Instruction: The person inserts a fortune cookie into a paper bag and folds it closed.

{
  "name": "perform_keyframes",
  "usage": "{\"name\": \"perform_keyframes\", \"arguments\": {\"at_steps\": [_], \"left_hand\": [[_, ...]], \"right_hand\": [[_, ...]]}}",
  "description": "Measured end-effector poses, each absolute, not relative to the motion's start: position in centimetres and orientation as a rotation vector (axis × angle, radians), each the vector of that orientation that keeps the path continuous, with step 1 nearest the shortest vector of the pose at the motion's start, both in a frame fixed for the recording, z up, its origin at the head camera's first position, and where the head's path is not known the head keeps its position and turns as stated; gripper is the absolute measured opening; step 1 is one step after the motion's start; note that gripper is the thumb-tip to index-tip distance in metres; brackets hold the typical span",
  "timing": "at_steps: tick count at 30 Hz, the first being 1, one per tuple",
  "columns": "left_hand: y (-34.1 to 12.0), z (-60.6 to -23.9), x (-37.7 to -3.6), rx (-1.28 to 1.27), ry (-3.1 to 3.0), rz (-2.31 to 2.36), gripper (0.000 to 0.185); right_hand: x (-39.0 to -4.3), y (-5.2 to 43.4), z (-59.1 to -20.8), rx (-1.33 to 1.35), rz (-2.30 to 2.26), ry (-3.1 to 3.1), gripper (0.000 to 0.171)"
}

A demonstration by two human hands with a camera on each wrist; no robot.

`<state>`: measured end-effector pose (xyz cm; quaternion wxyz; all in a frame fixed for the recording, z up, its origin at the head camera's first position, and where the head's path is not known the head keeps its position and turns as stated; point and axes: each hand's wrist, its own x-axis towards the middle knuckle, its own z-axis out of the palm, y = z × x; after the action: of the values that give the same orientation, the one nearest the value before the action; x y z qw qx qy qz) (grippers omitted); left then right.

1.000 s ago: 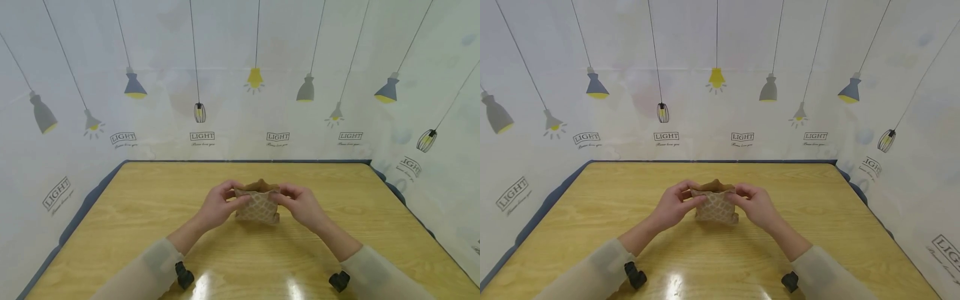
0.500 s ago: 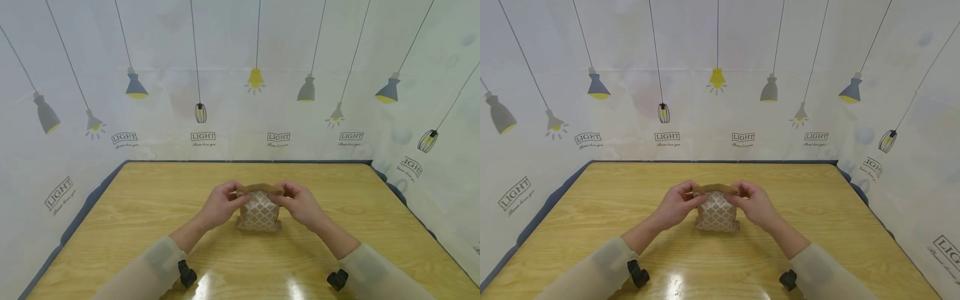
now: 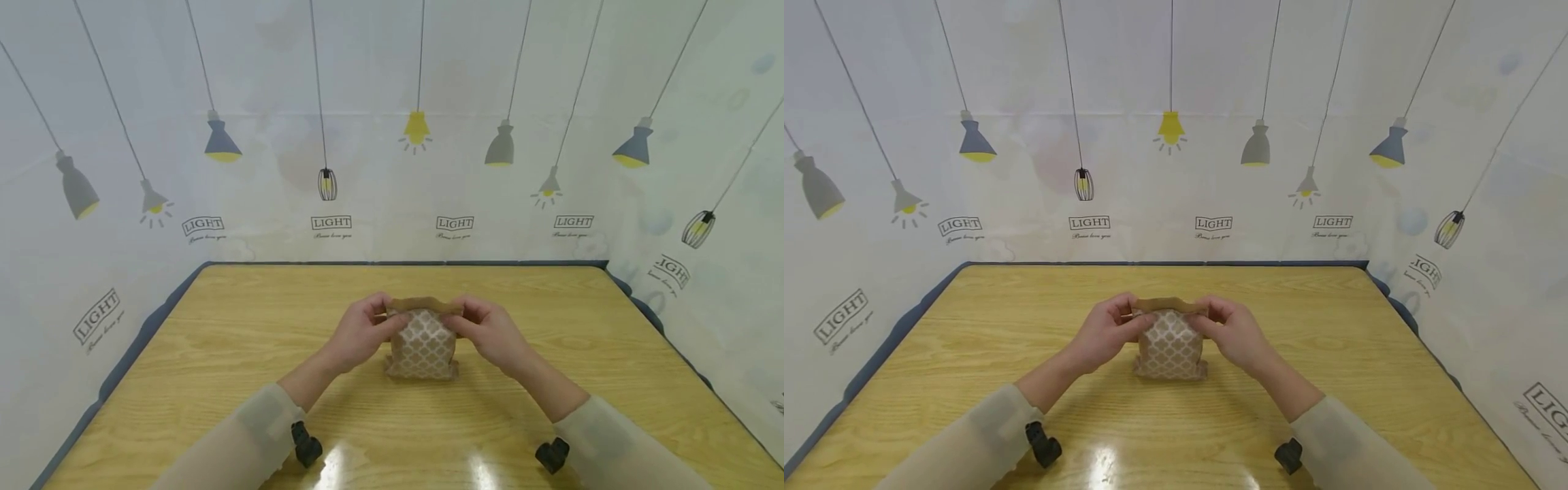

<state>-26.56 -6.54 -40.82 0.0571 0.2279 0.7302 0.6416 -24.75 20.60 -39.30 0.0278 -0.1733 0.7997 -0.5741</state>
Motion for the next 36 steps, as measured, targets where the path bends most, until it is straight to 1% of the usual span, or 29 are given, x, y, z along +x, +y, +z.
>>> {"name": "perform_keyframes", "arguments": {"at_steps": [4,10,15,17,20,23,26,31,36], "left_hand": [[-6.6,-41.0,-26.7,0.665,2.187,1.960,0.012],[-7.2,-41.5,-27.0,0.617,2.147,1.957,0.012],[-7.5,-41.6,-26.9,0.634,2.161,1.955,0.017],[-7.5,-41.6,-26.8,0.647,2.159,1.952,0.018],[-7.5,-41.5,-26.7,0.664,2.166,1.944,0.017],[-7.6,-41.5,-26.8,0.690,2.178,1.940,0.027],[-7.7,-41.5,-26.8,0.732,2.172,1.934,0.037],[-8.0,-41.3,-26.6,0.831,2.181,1.889,0.034],[-8.0,-41.2,-26.6,0.874,2.166,1.864,0.032]], "right_hand": [[-24.9,20.8,-39.5,-0.468,-1.787,2.455,0.028],[-24.8,21.4,-39.5,-0.469,-1.777,2.411,0.033],[-24.9,21.6,-39.6,-0.454,-1.796,2.346,0.037],[-24.9,21.6,-39.7,-0.451,-1.806,2.344,0.037],[-24.8,21.6,-39.8,-0.459,-1.832,2.365,0.031],[-24.8,21.7,-39.9,-0.492,-1.840,2.387,0.029],[-24.8,21.9,-39.9,-0.542,-1.816,2.383,0.032],[-24.8,22.2,-40.0,-0.659,-1.762,2.373,0.033],[-24.8,22.5,-40.1,-0.811,-1.731,2.362,0.034]]}}
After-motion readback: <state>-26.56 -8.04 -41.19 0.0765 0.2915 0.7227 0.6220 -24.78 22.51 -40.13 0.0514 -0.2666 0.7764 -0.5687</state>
